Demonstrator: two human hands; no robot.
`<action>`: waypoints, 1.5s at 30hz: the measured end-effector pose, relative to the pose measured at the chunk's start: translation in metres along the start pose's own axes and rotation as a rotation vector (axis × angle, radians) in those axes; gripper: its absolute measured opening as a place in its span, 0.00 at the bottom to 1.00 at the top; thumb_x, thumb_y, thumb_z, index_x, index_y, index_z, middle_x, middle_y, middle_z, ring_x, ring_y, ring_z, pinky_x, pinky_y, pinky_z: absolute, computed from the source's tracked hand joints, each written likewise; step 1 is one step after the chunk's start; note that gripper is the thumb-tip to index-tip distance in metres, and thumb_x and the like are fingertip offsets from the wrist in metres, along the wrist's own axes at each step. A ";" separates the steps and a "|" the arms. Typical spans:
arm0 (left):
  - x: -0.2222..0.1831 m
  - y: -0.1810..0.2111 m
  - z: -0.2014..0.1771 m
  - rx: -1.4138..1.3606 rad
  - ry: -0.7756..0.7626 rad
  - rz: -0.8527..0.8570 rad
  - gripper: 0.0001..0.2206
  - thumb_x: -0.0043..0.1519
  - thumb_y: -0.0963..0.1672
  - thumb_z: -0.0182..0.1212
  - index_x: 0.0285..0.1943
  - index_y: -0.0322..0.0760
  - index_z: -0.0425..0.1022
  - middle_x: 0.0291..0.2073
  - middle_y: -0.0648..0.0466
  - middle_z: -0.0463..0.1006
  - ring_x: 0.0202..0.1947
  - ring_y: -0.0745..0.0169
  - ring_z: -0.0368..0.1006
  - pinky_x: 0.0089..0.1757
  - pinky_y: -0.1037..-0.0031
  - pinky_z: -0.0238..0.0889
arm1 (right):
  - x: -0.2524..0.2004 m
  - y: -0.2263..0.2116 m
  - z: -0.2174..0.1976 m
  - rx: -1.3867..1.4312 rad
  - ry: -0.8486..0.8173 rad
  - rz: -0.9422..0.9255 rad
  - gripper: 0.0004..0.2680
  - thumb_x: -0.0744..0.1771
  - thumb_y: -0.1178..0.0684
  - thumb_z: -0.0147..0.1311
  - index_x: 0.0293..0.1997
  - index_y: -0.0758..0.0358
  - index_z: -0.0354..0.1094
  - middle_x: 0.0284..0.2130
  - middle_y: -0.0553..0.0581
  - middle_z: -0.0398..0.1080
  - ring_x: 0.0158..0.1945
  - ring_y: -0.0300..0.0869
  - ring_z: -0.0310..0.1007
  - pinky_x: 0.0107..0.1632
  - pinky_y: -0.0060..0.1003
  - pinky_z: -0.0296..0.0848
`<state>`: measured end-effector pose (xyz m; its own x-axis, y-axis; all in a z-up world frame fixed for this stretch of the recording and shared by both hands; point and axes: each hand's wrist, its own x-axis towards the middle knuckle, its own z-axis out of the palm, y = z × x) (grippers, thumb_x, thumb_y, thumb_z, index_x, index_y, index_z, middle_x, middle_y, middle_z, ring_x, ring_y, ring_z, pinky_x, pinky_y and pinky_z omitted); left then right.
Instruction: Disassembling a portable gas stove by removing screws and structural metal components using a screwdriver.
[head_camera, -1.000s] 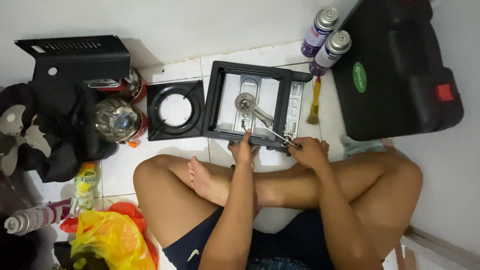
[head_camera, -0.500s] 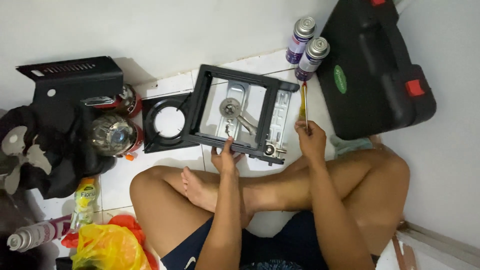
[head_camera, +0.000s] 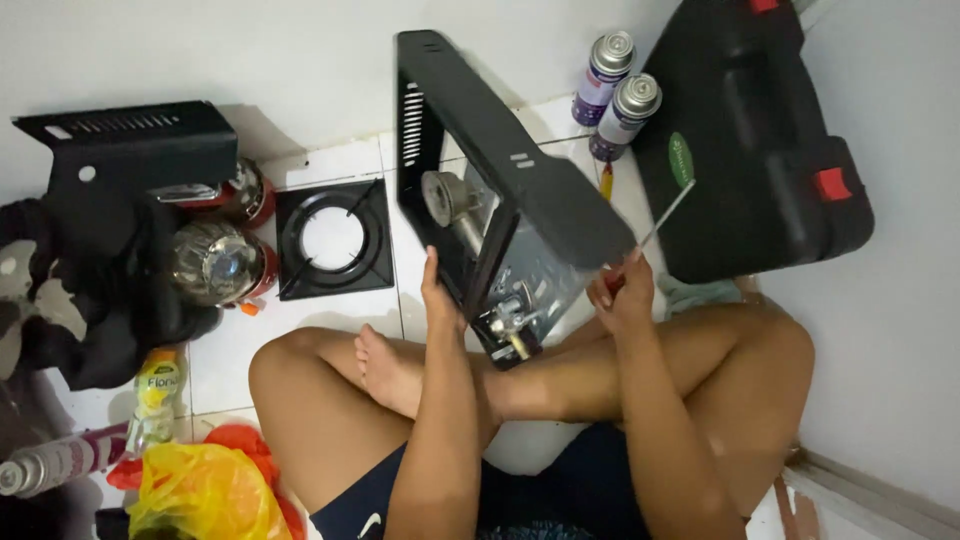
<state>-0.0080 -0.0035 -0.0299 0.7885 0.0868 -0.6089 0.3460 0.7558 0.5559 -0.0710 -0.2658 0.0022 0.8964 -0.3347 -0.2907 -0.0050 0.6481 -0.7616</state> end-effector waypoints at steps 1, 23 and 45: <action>-0.005 0.002 0.006 -0.005 0.007 0.000 0.42 0.60 0.62 0.64 0.75 0.32 0.62 0.69 0.33 0.64 0.67 0.32 0.63 0.62 0.48 0.58 | 0.006 0.007 -0.006 -0.005 -0.002 0.007 0.16 0.73 0.35 0.43 0.30 0.48 0.66 0.19 0.45 0.69 0.10 0.35 0.55 0.16 0.26 0.55; 0.054 0.004 0.015 0.837 -0.219 0.019 0.30 0.73 0.56 0.45 0.76 0.30 0.60 0.72 0.31 0.59 0.74 0.29 0.50 0.68 0.46 0.45 | -0.030 -0.022 0.023 -0.377 -0.525 -0.161 0.34 0.64 0.43 0.57 0.77 0.67 0.45 0.59 0.66 0.66 0.57 0.51 0.71 0.57 0.55 0.73; 0.028 0.019 0.029 0.760 -0.055 0.205 0.20 0.72 0.47 0.46 0.67 0.29 0.71 0.60 0.33 0.75 0.66 0.36 0.67 0.64 0.56 0.60 | -0.025 -0.031 0.123 -0.492 -0.288 -0.432 0.25 0.68 0.58 0.62 0.72 0.62 0.52 0.23 0.48 0.64 0.24 0.29 0.61 0.26 0.22 0.59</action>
<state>0.0358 -0.0052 -0.0198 0.8914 0.1293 -0.4344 0.4280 0.0754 0.9006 -0.0386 -0.1936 0.1038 0.9445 -0.2541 0.2083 0.2379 0.0917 -0.9669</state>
